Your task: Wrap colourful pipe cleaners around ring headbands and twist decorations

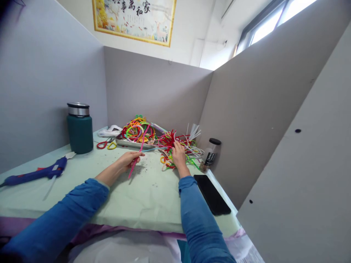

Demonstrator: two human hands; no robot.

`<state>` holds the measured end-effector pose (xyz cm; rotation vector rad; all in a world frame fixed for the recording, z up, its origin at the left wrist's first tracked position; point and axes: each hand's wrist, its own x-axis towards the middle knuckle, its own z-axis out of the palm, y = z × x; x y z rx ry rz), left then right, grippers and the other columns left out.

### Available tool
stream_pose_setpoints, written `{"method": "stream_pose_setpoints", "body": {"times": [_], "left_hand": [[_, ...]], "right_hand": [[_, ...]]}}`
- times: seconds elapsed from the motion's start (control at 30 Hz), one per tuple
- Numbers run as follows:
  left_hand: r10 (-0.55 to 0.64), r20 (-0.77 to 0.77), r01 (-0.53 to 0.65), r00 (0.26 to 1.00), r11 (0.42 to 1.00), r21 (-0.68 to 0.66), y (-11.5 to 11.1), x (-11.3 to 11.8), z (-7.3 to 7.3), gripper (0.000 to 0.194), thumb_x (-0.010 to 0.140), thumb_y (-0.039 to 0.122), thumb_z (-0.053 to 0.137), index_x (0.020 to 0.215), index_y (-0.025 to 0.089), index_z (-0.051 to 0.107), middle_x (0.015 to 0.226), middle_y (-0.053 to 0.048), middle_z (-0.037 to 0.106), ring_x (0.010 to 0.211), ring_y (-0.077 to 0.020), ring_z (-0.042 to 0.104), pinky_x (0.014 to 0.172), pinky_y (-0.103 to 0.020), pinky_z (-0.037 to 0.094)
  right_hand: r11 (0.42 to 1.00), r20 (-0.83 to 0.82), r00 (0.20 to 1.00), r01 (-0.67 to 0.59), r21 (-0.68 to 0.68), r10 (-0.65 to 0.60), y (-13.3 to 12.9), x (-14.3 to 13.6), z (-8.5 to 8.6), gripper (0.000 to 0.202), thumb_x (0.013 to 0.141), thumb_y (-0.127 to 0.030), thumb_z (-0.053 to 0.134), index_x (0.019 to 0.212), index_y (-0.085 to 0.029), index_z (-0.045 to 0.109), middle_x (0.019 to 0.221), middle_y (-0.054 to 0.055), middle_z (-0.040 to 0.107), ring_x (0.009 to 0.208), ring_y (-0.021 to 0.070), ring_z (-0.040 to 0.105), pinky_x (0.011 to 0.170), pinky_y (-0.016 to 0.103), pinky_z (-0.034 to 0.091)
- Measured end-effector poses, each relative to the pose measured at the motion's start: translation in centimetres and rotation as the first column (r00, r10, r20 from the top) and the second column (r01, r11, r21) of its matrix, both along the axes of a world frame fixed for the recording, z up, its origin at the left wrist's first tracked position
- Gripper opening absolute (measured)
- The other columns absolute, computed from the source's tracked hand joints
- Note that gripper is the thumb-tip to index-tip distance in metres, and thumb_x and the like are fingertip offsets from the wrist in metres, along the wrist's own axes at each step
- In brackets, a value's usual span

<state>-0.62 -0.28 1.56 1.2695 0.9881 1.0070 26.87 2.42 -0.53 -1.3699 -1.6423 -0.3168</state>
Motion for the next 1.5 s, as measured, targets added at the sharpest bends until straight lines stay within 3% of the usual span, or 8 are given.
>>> {"method": "stream_pose_setpoints", "body": {"times": [0.2,0.33,0.47,0.67,0.8,0.97,1.23,1.5], "left_hand": [[0.099,0.093,-0.1,0.991,0.995,0.007,0.3,0.1,-0.1,0.026,0.073,0.034,0.067,0.088,0.012,0.068,0.055,-0.001,0.057,0.037,-0.0046,0.033,0.036,-0.017,0.023],[0.197,0.129,-0.191,0.972,0.98,-0.054,0.5,0.0,-0.1,0.023,0.073,0.031,0.066,0.087,0.013,0.068,0.069,-0.005,0.064,0.045,-0.0066,0.044,0.041,-0.018,0.033],[0.256,0.179,-0.246,0.95,0.966,-0.077,1.1,-0.1,-0.3,0.018,0.071,0.029,0.067,0.076,0.012,0.067,0.054,0.001,0.054,0.042,-0.0066,0.042,0.042,-0.019,0.033],[0.232,0.188,-0.235,0.954,0.972,-0.009,1.0,-0.3,-0.2,0.022,0.07,0.033,0.068,0.074,0.012,0.065,0.051,0.004,0.049,0.038,-0.0045,0.037,0.04,-0.019,0.026],[0.135,0.195,-0.153,0.971,0.985,0.079,0.5,-0.3,0.0,0.026,0.071,0.037,0.068,0.078,0.012,0.065,0.056,0.003,0.051,0.039,-0.0046,0.037,0.04,-0.019,0.029],[0.011,0.141,-0.033,0.99,0.988,0.154,0.2,0.1,0.1,0.031,0.07,0.04,0.07,0.083,0.012,0.067,0.057,0.003,0.052,0.038,-0.0042,0.036,0.038,-0.019,0.027],[-0.1,-0.061,0.114,0.993,0.947,0.301,0.1,0.5,-0.1,0.029,0.071,0.041,0.067,0.075,0.012,0.067,0.053,0.003,0.052,0.037,-0.0049,0.037,0.039,-0.021,0.026],[-0.057,-0.148,0.104,0.987,0.937,0.334,0.6,0.4,-0.5,0.032,0.072,0.044,0.063,0.078,0.013,0.066,0.055,0.001,0.056,0.036,-0.0062,0.038,0.038,-0.021,0.027]], "right_hand": [[0.921,0.149,0.909,-0.388,-0.04,0.39,-1.8,-4.8,0.8,0.038,0.094,-0.028,0.042,0.127,-0.021,0.058,0.134,0.01,0.054,0.124,0.0213,0.045,0.107,0.043,0.032],[0.831,0.224,0.8,-0.54,-0.135,0.557,-3.3,-7.9,0.6,0.036,0.095,-0.028,0.042,0.125,-0.02,0.06,0.131,0.011,0.057,0.121,0.0216,0.048,0.104,0.044,0.036],[0.752,0.255,0.708,-0.626,-0.205,0.659,-4.4,-10.1,0.2,0.038,0.096,-0.029,0.04,0.131,-0.023,0.055,0.136,0.009,0.054,0.124,0.0209,0.047,0.104,0.044,0.036],[0.745,0.197,0.719,-0.632,-0.214,0.667,-4.7,-10.8,0.0,0.032,0.094,-0.031,0.044,0.116,-0.02,0.065,0.128,0.01,0.06,0.12,0.0209,0.05,0.103,0.04,0.037],[0.781,0.029,0.79,-0.598,-0.183,0.612,-4.9,-10.7,0.1,0.023,0.091,-0.031,0.049,0.097,-0.02,0.068,0.108,0.008,0.067,0.103,0.0196,0.057,0.094,0.036,0.041],[0.831,-0.17,0.855,-0.518,-0.205,0.491,-4.9,-10.7,-0.1,0.02,0.086,-0.031,0.052,0.099,-0.019,0.062,0.092,0.004,0.066,0.078,0.0162,0.058,0.074,0.028,0.043],[0.687,-0.35,0.778,-0.627,-0.368,0.522,-4.9,-11.2,-0.6,0.018,0.084,-0.026,0.05,0.07,-0.02,0.06,0.062,-0.001,0.058,0.054,0.0118,0.05,0.055,0.023,0.037],[0.729,-0.641,0.652,-0.654,-0.204,0.405,-4.4,-10.7,0.3,0.031,0.081,-0.046,0.054,0.069,-0.018,0.06,0.059,0.0,0.056,0.048,0.0112,0.047,0.045,0.024,0.034]]}}
